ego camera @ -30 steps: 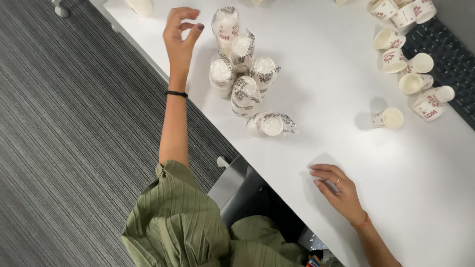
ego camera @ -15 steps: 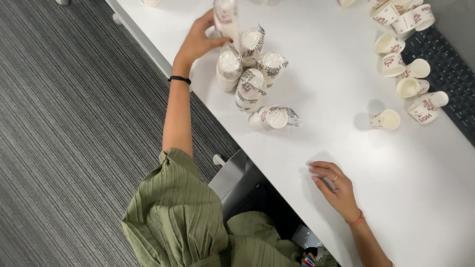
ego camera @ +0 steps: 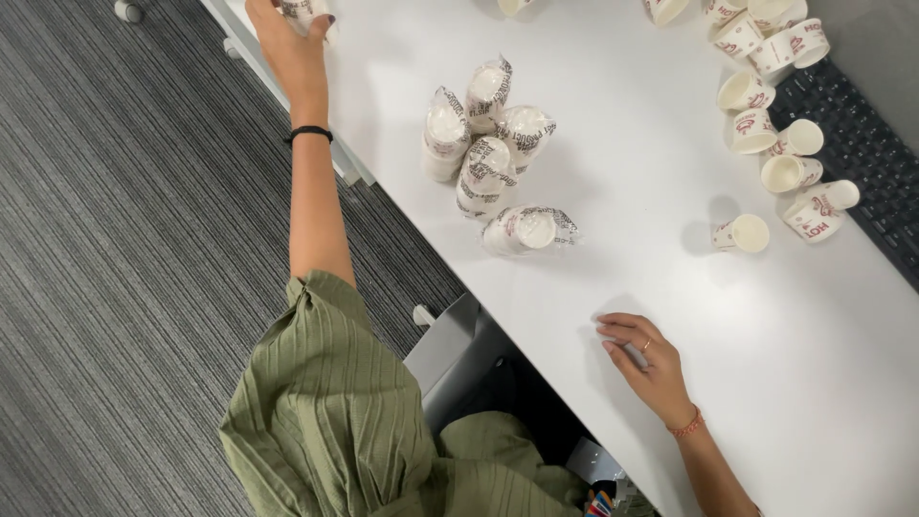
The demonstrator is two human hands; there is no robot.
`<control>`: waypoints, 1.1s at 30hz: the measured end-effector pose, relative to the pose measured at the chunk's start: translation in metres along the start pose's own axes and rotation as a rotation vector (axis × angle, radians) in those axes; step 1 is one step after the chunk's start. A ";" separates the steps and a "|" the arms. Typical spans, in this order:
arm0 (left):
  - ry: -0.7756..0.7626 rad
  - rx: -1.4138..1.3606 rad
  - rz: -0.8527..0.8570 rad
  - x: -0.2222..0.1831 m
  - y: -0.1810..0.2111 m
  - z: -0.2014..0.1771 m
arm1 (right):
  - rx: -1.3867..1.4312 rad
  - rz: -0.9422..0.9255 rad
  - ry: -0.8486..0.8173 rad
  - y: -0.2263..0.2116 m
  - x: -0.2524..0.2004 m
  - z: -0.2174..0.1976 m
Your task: Stack paper cups and place them into plastic sleeves for packaging.
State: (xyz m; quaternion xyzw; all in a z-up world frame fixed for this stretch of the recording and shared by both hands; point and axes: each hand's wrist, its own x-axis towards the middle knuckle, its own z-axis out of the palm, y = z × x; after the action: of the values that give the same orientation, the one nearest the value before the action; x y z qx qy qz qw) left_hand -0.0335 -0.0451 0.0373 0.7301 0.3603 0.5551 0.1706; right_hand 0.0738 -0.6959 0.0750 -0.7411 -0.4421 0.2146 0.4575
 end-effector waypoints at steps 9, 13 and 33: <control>-0.249 -0.490 -0.027 -0.102 0.108 -0.054 | 0.028 -0.018 0.009 -0.002 0.000 -0.005; -0.639 -0.593 -0.019 -0.131 0.157 -0.074 | -0.007 -0.093 0.011 0.000 -0.002 -0.007; -0.125 -0.104 -0.203 -0.042 0.043 -0.038 | 0.032 -0.074 0.000 -0.011 -0.007 -0.015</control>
State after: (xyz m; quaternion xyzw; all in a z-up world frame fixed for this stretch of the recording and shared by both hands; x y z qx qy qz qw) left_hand -0.0601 -0.1101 0.0484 0.7131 0.3916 0.5065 0.2857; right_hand 0.0762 -0.7076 0.0915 -0.7169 -0.4656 0.2045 0.4768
